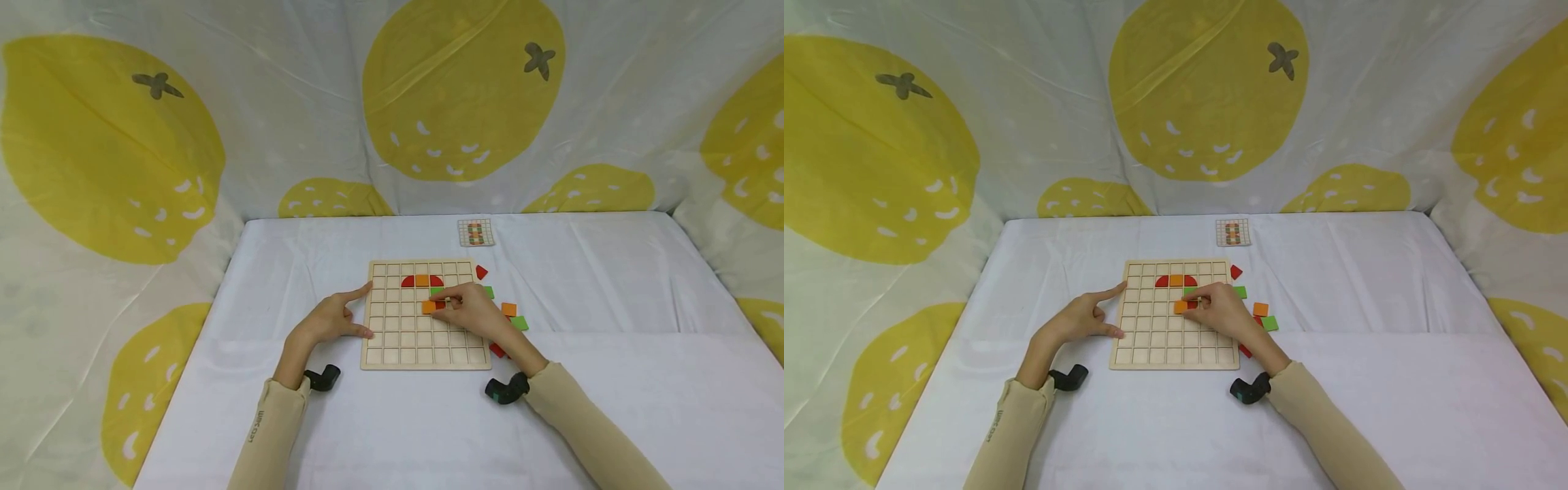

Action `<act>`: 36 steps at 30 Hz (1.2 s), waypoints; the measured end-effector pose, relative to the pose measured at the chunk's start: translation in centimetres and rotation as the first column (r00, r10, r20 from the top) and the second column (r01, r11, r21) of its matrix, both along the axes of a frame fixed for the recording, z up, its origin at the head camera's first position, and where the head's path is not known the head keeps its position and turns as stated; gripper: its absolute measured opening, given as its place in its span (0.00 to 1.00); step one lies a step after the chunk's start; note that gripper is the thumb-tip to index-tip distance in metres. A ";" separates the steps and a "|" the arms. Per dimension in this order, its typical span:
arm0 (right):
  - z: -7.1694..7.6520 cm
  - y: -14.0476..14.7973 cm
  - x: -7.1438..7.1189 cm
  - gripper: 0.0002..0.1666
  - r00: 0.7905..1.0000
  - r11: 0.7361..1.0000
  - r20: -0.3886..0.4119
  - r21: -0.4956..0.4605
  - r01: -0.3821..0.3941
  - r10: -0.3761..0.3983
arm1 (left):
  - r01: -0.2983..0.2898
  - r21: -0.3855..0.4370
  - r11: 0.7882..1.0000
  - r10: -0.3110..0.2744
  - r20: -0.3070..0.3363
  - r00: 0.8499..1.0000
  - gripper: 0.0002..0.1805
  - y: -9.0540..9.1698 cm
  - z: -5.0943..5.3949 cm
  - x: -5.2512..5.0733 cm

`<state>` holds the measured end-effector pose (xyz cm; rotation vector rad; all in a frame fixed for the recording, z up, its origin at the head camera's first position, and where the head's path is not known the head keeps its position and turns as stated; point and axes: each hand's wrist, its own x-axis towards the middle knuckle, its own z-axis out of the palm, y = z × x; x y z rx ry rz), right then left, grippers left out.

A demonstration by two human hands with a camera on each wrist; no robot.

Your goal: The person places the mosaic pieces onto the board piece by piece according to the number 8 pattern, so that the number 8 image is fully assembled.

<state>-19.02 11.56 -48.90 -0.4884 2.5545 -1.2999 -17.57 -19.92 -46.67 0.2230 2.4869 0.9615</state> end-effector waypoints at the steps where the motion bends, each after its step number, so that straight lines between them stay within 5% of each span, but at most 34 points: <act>1: 0.0 -0.1 0.0 0.17 1.000 1.000 -0.003 0.002 -0.002 0.002 | 0.000 0.001 1.000 0.000 0.000 1.000 0.59 0.0 0.0 0.0; 36: -0.3 -1.6 0.2 0.17 0.998 0.998 0.003 0.016 0.058 -0.058 | -0.007 -0.012 1.000 0.007 0.005 1.000 0.60 0.1 0.0 0.0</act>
